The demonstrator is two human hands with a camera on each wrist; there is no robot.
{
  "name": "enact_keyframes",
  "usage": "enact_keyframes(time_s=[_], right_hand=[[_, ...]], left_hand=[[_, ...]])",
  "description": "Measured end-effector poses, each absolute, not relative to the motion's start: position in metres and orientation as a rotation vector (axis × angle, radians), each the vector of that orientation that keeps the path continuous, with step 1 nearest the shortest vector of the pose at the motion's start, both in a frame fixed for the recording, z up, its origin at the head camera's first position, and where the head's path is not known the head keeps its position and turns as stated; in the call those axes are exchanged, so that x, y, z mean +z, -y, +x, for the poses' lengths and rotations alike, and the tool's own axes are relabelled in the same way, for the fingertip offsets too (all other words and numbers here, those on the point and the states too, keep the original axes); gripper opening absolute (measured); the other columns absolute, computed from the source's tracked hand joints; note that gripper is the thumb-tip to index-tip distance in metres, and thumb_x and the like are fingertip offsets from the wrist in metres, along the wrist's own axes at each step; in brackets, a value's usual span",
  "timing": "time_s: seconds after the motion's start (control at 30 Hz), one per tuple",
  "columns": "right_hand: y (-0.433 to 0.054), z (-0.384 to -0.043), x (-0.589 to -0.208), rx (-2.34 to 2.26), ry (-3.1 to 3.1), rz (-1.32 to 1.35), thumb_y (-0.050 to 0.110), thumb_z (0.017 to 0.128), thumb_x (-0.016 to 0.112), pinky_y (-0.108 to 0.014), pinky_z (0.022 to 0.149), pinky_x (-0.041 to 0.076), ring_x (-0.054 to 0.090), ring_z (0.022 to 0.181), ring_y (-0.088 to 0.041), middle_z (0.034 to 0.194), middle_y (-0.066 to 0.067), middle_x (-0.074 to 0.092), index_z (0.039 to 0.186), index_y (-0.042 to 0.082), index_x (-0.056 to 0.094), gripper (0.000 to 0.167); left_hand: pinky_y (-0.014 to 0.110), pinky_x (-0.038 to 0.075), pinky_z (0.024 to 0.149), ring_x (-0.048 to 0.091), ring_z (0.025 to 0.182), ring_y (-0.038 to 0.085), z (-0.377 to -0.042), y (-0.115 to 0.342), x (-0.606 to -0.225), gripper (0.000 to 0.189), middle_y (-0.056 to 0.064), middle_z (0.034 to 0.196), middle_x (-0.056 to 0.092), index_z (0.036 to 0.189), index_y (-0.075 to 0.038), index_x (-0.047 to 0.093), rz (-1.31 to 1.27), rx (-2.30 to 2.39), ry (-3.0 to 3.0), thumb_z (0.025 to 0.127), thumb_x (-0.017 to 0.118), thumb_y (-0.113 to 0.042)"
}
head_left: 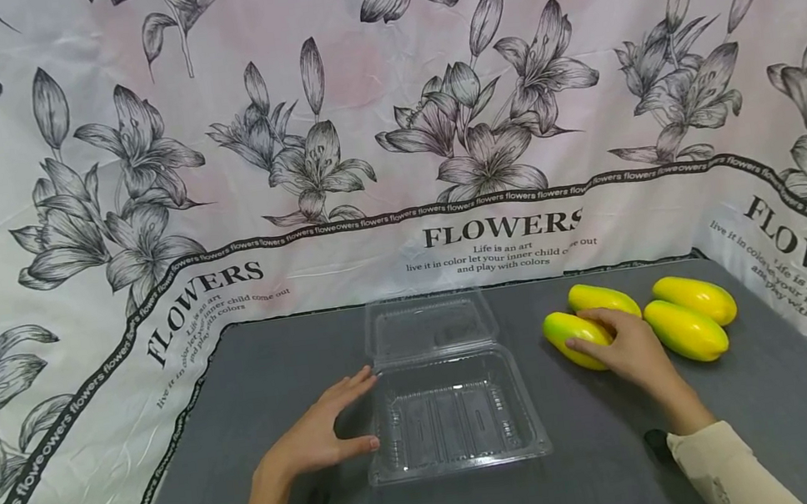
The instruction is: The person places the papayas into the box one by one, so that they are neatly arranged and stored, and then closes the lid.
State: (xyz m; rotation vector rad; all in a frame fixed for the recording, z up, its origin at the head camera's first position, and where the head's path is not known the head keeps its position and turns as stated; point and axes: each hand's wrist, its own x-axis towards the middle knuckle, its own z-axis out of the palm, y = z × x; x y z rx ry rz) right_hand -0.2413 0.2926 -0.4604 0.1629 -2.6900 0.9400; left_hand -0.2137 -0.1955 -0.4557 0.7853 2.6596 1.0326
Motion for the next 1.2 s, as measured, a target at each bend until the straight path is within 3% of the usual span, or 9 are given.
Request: enact_keyframes(time_s=[0.27, 0.7, 1.2], right_hand=[[-0.293, -0.240, -0.460, 0.939, 2.754, 0.124, 0.049, 0.089, 0.076, -0.059, 0.095, 0.049, 0.063, 0.113, -0.041, 0.133, -0.025, 0.065, 0.137, 0.002, 0.062, 0.069], [-0.291, -0.240, -0.456, 0.976, 2.757, 0.213, 0.046, 0.090, 0.076, -0.058, 0.096, 0.049, 0.062, 0.116, -0.040, 0.136, -0.023, 0.064, 0.139, 0.000, 0.061, 0.069], [-0.264, -0.238, -0.426, 1.014, 2.650, 0.256, 0.042, 0.090, 0.077, -0.038, 0.082, 0.053, 0.062, 0.105, -0.030, 0.136, -0.019, 0.064, 0.142, 0.006, 0.059, 0.066]], left_hand=[[0.079, 0.022, 0.113, 0.014, 0.157, 0.045, -0.213, 0.195, -0.455, 0.087, 0.001, 0.171, 0.021, 0.160, -0.023, 0.037, 0.760, 1.031, -2.659, 0.087, 0.079, -0.043], [0.080, 0.020, 0.113, 0.012, 0.157, 0.046, -0.212, 0.196, -0.456, 0.085, 0.002, 0.171, 0.022, 0.160, -0.022, 0.036, 0.772, 1.031, -2.667, 0.088, 0.078, -0.042], [0.079, 0.017, 0.115, 0.010, 0.158, 0.045, -0.213, 0.193, -0.456, 0.083, 0.002, 0.171, 0.021, 0.161, -0.021, 0.032, 0.771, 1.033, -2.667, 0.090, 0.073, -0.034]])
